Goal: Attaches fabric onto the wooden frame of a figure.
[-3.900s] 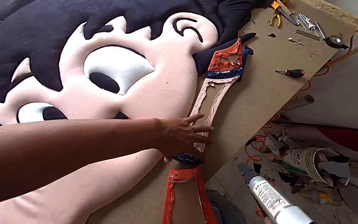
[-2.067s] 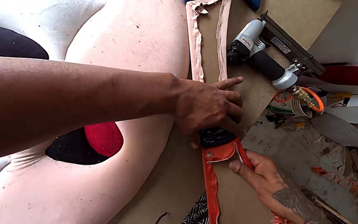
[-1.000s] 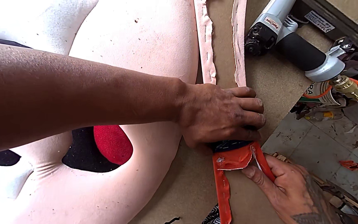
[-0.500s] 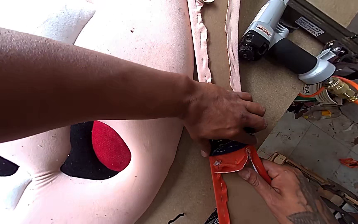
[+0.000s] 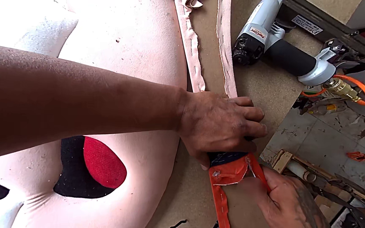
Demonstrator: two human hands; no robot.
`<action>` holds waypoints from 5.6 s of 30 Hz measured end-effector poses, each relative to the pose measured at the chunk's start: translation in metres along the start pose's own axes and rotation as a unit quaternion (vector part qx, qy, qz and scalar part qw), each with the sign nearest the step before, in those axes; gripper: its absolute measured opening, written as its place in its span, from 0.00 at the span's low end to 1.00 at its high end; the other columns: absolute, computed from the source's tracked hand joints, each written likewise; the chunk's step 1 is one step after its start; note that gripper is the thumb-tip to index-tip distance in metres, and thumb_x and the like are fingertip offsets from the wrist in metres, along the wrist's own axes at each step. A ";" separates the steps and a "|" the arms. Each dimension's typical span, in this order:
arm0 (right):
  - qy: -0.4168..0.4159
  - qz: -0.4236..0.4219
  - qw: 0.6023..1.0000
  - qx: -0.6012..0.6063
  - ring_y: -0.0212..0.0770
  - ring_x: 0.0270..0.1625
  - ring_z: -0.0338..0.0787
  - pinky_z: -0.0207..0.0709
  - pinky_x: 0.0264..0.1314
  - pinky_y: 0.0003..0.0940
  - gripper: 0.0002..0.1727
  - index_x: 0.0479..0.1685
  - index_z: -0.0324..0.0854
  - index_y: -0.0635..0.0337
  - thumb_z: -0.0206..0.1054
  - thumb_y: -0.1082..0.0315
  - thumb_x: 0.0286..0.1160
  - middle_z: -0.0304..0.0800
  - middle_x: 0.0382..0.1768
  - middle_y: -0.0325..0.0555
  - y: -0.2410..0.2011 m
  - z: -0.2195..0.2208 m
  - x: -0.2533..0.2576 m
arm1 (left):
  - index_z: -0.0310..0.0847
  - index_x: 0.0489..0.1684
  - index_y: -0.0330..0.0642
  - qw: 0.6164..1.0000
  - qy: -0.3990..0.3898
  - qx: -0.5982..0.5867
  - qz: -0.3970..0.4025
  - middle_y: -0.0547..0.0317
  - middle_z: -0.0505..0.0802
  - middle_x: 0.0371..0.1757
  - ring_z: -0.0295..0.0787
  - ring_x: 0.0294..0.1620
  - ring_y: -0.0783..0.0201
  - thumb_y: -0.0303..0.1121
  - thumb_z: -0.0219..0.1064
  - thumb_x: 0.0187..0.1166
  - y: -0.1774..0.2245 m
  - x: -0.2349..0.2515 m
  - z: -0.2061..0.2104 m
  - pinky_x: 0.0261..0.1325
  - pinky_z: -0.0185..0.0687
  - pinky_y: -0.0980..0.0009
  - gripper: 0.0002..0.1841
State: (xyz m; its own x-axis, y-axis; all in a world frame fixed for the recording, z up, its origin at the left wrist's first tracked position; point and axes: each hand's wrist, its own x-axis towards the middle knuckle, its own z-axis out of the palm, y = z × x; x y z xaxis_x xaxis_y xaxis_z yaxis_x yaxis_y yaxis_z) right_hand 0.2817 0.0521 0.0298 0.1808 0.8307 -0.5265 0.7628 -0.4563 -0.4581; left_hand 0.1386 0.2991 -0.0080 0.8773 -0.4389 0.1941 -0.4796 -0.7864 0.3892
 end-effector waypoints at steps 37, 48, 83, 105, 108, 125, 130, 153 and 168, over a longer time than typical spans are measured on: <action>0.035 -0.003 0.999 0.036 0.30 0.19 0.76 0.68 0.19 0.36 0.34 0.24 0.84 0.49 0.60 0.26 0.73 0.77 0.15 0.33 0.006 0.008 0.001 | 0.83 0.63 0.58 0.997 0.040 -0.029 0.052 0.61 0.90 0.60 0.80 0.66 0.50 0.62 0.79 0.42 0.002 0.000 0.003 0.60 0.76 0.55 0.40; 0.037 0.023 0.998 0.047 0.31 0.17 0.74 0.66 0.18 0.35 0.34 0.22 0.82 0.50 0.64 0.26 0.70 0.75 0.13 0.34 0.002 0.008 0.001 | 0.79 0.72 0.56 0.998 0.017 -0.032 0.043 0.61 0.88 0.68 0.79 0.73 0.52 0.63 0.76 0.48 0.003 0.002 0.006 0.73 0.72 0.53 0.44; -0.088 0.039 0.995 -0.001 0.44 0.30 0.91 0.84 0.34 0.50 0.33 0.37 0.88 0.59 0.72 0.32 0.68 0.90 0.25 0.46 0.002 -0.039 0.008 | 0.79 0.78 0.71 0.999 -0.016 -0.037 -0.025 0.79 0.81 0.81 0.65 0.88 0.58 0.77 0.79 0.22 0.009 0.015 0.021 0.91 0.45 0.48 0.61; -0.098 -0.348 0.928 -0.096 0.46 0.41 0.94 0.87 0.48 0.43 0.19 0.61 0.89 0.61 0.59 0.60 0.86 0.96 0.40 0.57 -0.039 -0.204 0.038 | 0.90 0.59 0.52 0.996 0.074 -0.036 -0.028 0.65 0.92 0.62 0.80 0.74 0.57 0.78 0.73 0.32 0.012 0.010 0.030 0.83 0.61 0.50 0.51; -0.189 -0.308 0.924 -0.126 0.52 0.38 0.96 0.88 0.44 0.52 0.20 0.60 0.90 0.59 0.59 0.58 0.84 0.97 0.39 0.58 -0.058 -0.176 0.028 | 0.89 0.67 0.57 0.992 0.099 -0.075 -0.018 0.70 0.94 0.64 0.78 0.77 0.61 0.78 0.69 0.37 0.009 0.014 0.038 0.87 0.55 0.51 0.51; -0.192 -0.310 0.901 -0.236 0.48 0.39 0.97 0.87 0.38 0.49 0.21 0.62 0.90 0.49 0.67 0.52 0.76 0.98 0.40 0.49 -0.037 -0.152 0.042 | 0.91 0.62 0.60 0.993 0.095 -0.052 -0.039 0.72 0.95 0.59 0.83 0.71 0.63 0.74 0.74 0.31 0.012 0.012 0.034 0.84 0.61 0.53 0.48; -0.207 -0.299 0.891 -0.270 0.55 0.37 0.96 0.86 0.36 0.54 0.22 0.64 0.89 0.56 0.67 0.56 0.76 0.97 0.38 0.55 -0.055 -0.151 0.037 | 0.92 0.59 0.59 0.993 0.092 -0.055 -0.043 0.71 0.95 0.58 0.82 0.73 0.61 0.74 0.74 0.30 0.013 0.013 0.034 0.86 0.58 0.50 0.47; -0.205 -0.275 0.914 -0.218 0.55 0.38 0.96 0.87 0.39 0.55 0.24 0.60 0.89 0.60 0.66 0.51 0.75 0.97 0.40 0.56 -0.066 -0.128 0.030 | 0.90 0.65 0.64 0.991 0.092 -0.078 -0.049 0.74 0.94 0.62 0.82 0.73 0.65 0.72 0.73 0.33 0.012 0.013 0.034 0.86 0.57 0.53 0.47; -0.436 0.026 0.808 -0.396 0.56 0.62 0.92 0.78 0.68 0.47 0.20 0.72 0.81 0.68 0.59 0.68 0.88 0.93 0.56 0.62 -0.203 -0.154 0.064 | 0.87 0.69 0.62 0.994 0.082 -0.069 -0.039 0.72 0.94 0.65 0.79 0.78 0.62 0.72 0.73 0.36 0.011 0.012 0.033 0.86 0.57 0.51 0.49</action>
State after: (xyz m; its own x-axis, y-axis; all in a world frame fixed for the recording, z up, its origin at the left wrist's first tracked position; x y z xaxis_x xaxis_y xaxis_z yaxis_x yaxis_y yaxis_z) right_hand 0.2337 0.2474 0.1995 -0.0183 0.1198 -0.9926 0.9887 0.1502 -0.0001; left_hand 0.1432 0.2709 -0.0316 0.9080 -0.2944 0.2982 -0.4137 -0.7433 0.5258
